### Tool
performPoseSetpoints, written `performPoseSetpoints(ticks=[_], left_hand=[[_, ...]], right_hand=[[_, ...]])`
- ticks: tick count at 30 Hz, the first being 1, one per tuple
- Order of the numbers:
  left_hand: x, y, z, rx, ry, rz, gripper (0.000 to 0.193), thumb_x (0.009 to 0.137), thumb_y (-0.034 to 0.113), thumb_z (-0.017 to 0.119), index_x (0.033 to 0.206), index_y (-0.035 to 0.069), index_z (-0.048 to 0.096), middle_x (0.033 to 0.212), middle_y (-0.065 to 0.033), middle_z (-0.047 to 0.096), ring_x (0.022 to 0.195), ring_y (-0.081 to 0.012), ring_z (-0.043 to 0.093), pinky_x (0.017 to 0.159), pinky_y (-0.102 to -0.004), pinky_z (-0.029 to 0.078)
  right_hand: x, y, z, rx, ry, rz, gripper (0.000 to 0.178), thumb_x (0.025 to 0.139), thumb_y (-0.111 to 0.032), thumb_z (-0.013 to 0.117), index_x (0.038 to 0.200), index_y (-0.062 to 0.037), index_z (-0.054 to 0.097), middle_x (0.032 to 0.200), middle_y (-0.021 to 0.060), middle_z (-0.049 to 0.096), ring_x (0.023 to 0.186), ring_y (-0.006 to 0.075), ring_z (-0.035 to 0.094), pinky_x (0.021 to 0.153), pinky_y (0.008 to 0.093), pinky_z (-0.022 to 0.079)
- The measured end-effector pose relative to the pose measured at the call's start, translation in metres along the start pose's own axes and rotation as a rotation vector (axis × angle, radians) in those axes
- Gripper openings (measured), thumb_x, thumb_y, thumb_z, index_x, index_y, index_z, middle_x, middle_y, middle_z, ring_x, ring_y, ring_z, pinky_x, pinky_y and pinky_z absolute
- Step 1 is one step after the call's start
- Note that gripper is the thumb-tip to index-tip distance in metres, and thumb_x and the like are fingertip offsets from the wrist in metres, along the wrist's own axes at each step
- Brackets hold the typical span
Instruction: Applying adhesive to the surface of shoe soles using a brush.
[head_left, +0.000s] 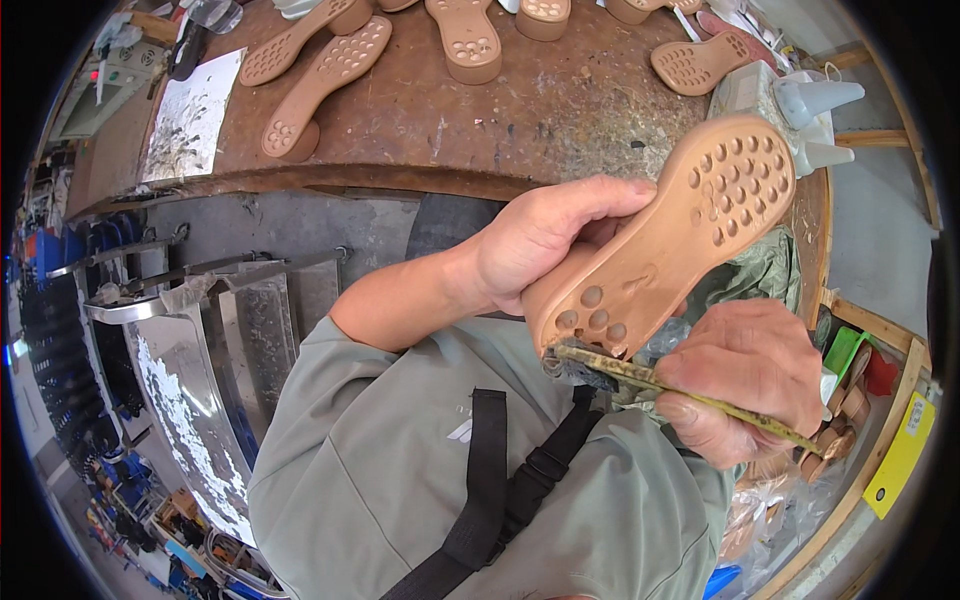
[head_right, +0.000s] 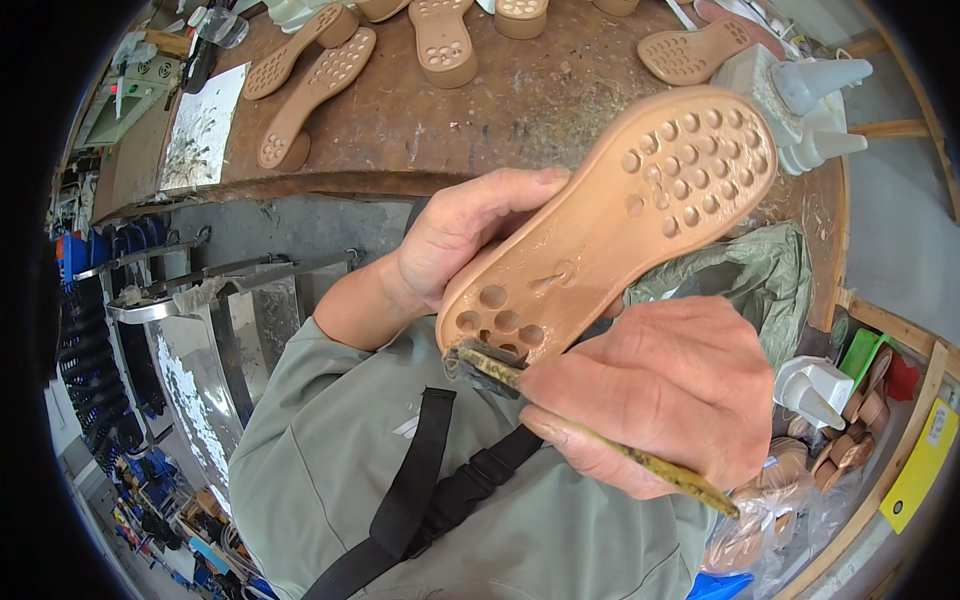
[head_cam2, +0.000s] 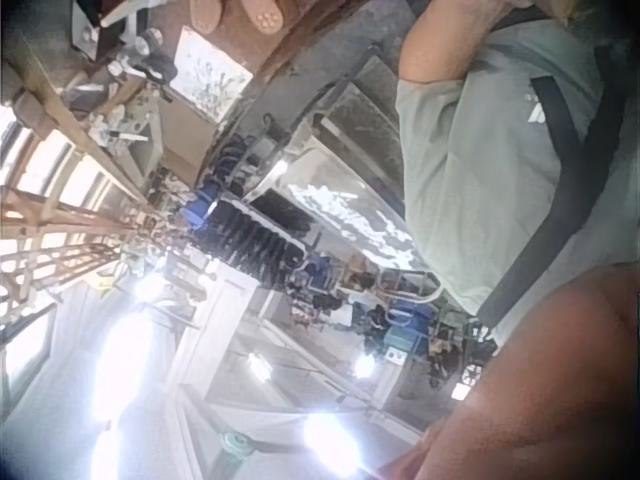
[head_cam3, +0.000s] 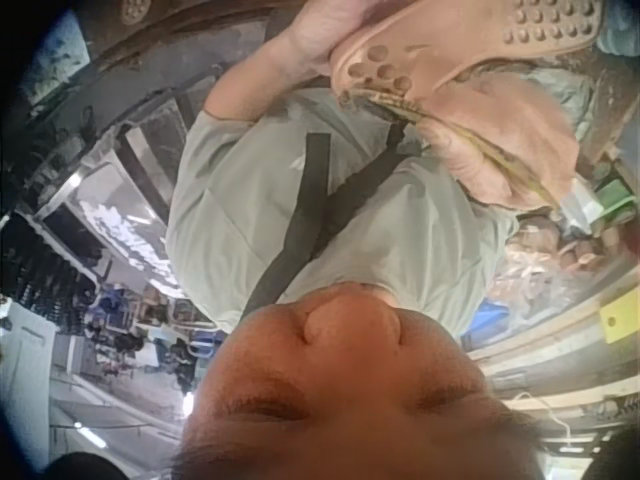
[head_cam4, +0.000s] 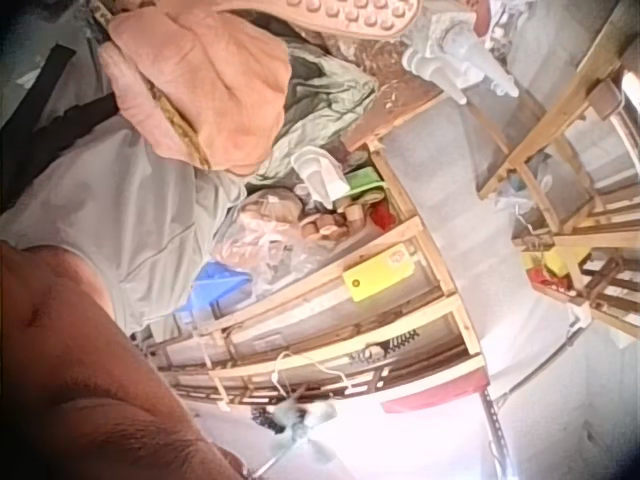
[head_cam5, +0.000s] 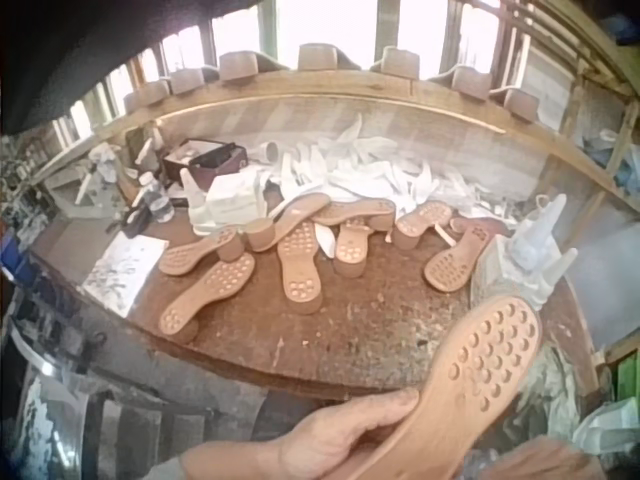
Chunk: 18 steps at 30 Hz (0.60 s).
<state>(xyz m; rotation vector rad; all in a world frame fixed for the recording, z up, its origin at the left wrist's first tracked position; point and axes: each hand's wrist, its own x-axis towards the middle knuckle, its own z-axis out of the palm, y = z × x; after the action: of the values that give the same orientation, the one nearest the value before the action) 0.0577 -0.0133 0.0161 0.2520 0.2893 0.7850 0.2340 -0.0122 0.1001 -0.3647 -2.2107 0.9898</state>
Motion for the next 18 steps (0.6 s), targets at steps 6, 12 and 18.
performPoseSetpoints(ticks=[6, 12, 18], left_hand=[[0.006, -0.007, -0.004, 0.041, 0.083, -0.094, 0.038, 0.092, 0.031, 0.048, 0.105, -0.003, 0.060, 0.096, -0.0121, 0.065, 0.079, -0.0138, 0.064, 0.071, -0.0271, 0.052], [0.009, -0.007, -0.009, 0.000, 0.100, -0.207, 0.035, 0.091, 0.029, 0.051, 0.103, -0.002, 0.061, 0.093, -0.0108, 0.066, 0.077, -0.0123, 0.063, 0.068, -0.0252, 0.052], [0.011, -0.001, -0.007, 0.086, 0.158, -0.201, 0.034, 0.091, 0.029, 0.052, 0.103, -0.001, 0.061, 0.092, -0.0089, 0.066, 0.074, -0.0103, 0.062, 0.066, -0.0241, 0.051]], right_hand=[[0.014, 0.018, -0.009, 0.038, -0.163, -0.168, 0.020, 0.069, -0.007, 0.072, 0.085, 0.0015, 0.063, 0.060, 0.0057, 0.057, 0.043, 0.0158, 0.053, 0.038, 0.0267, 0.037], [0.028, 0.028, -0.018, 0.104, -0.320, -0.195, 0.012, 0.069, -0.008, 0.073, 0.077, -0.0023, 0.067, 0.058, 0.0019, 0.053, 0.045, 0.0121, 0.053, 0.040, 0.0268, 0.037], [0.029, 0.042, -0.039, 0.177, -0.407, -0.072, 0.013, 0.072, -0.014, 0.074, 0.079, -0.0040, 0.069, 0.061, 0.0024, 0.055, 0.046, 0.0113, 0.053, 0.040, 0.0262, 0.037]])
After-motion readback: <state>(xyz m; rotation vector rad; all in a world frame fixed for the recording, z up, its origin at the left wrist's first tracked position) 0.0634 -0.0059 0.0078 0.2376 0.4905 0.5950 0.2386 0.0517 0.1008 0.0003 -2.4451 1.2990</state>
